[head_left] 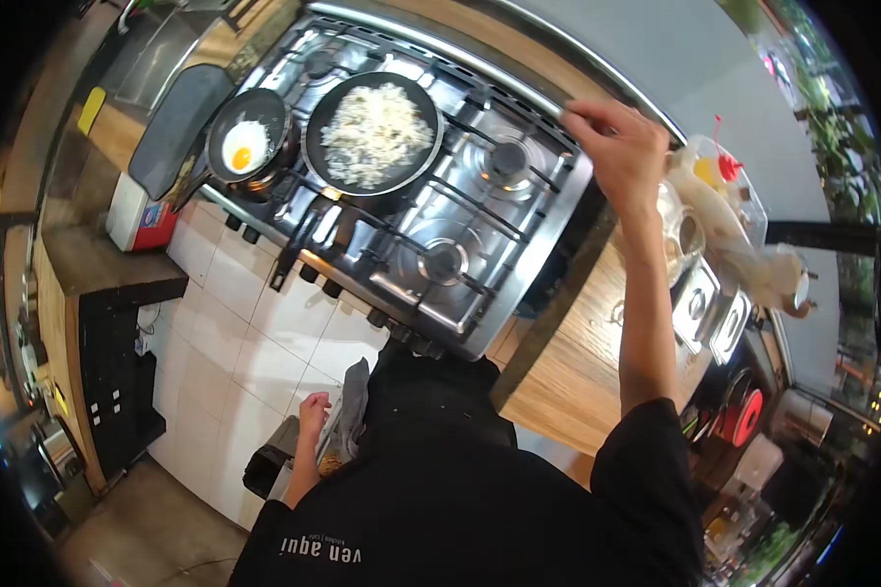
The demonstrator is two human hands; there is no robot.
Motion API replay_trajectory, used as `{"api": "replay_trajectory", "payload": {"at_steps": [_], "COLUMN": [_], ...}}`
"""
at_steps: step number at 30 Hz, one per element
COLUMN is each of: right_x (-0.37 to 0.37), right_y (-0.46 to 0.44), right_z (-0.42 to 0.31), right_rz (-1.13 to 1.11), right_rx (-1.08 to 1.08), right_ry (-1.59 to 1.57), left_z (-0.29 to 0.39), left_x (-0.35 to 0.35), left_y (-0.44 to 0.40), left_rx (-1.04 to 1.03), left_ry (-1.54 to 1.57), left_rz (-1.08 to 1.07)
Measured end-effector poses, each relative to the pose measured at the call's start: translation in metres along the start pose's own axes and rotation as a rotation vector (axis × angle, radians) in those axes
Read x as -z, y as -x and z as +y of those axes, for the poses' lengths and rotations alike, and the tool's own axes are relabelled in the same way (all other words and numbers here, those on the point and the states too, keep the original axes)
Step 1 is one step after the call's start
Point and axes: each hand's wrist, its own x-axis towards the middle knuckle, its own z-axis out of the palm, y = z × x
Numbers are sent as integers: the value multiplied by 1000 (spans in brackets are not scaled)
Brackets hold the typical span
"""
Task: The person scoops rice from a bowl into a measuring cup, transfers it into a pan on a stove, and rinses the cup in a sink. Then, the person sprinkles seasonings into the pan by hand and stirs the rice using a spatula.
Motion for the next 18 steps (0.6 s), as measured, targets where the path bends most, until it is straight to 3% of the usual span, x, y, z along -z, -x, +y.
{"api": "replay_trajectory", "payload": {"at_steps": [6, 9, 11, 12, 15, 18], "right_x": [-99, -116, -119, -123, -136, -149], "right_y": [-58, -79, -89, -90, -97, -110], "right_z": [-70, -88, -88, -92, -106, -101], "right_rz": [-11, -54, -83, -93, -154, -168], "right_rx": [538, 543, 540, 524, 583, 639], "right_ry": [-18, 10, 21, 41, 155, 194], "left_z": [-75, -119, -138, -170, -173, -182], "left_x": [24, 25, 26, 28, 12, 9], "left_y": [30, 55, 67, 61, 74, 58], "left_rx": [104, 225, 432, 495, 594, 483], "left_ry": [147, 293, 322, 363, 295, 178], "left_rz": [57, 128, 197, 100, 107, 22]}}
